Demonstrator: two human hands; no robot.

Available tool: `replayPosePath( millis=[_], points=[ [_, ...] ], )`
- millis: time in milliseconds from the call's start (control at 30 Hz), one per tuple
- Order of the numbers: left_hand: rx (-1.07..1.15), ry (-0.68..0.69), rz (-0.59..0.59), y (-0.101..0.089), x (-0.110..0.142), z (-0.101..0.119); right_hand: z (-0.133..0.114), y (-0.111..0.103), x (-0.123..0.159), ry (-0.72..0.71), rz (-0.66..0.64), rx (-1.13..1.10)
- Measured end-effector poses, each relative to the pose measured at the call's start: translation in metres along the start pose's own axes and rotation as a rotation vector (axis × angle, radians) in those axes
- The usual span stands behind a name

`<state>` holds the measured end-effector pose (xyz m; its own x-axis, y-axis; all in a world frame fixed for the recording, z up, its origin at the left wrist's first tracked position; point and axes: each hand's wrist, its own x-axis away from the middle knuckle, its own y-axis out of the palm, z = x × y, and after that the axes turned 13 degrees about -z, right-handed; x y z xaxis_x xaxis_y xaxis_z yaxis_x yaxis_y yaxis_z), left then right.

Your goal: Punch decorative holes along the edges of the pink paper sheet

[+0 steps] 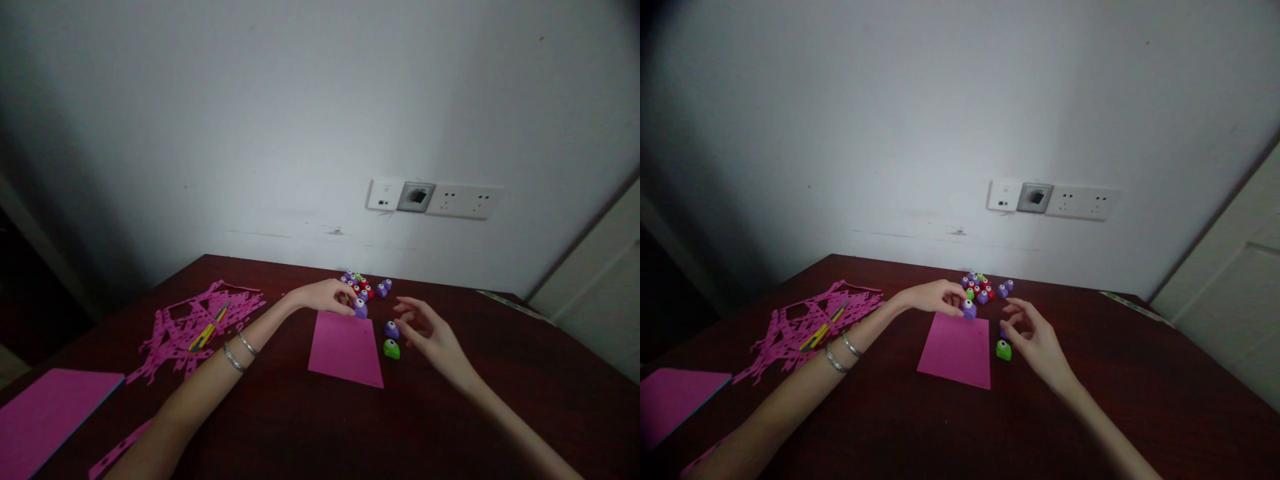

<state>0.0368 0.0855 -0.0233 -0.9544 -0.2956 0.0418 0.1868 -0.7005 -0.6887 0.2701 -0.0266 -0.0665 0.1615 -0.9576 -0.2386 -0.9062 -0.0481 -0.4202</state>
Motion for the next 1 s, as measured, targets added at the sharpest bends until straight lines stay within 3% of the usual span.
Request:
replayPosePath(
  millis=[333,733,867,1000],
  points=[
    [0.059,0.034,-0.001,0.007,-0.001,0.009,-0.008,0.025,-0.010,-0.106,-0.072,0.088],
    [0.010,0.048,-0.038,0.015,-0.006,0.018,-0.012,0.026,-0.007,-0.079,-0.161,0.059],
    [-0.052,0.059,-0.055,0.017,-0.007,0.021,-0.006,0.029,-0.001,-0.077,-0.122,0.058],
    [-0.175,-0.020,-0.009,0.015,-0.008,0.013,0.009,0.036,0.011,0.020,-0.058,-0.060]
  ],
)
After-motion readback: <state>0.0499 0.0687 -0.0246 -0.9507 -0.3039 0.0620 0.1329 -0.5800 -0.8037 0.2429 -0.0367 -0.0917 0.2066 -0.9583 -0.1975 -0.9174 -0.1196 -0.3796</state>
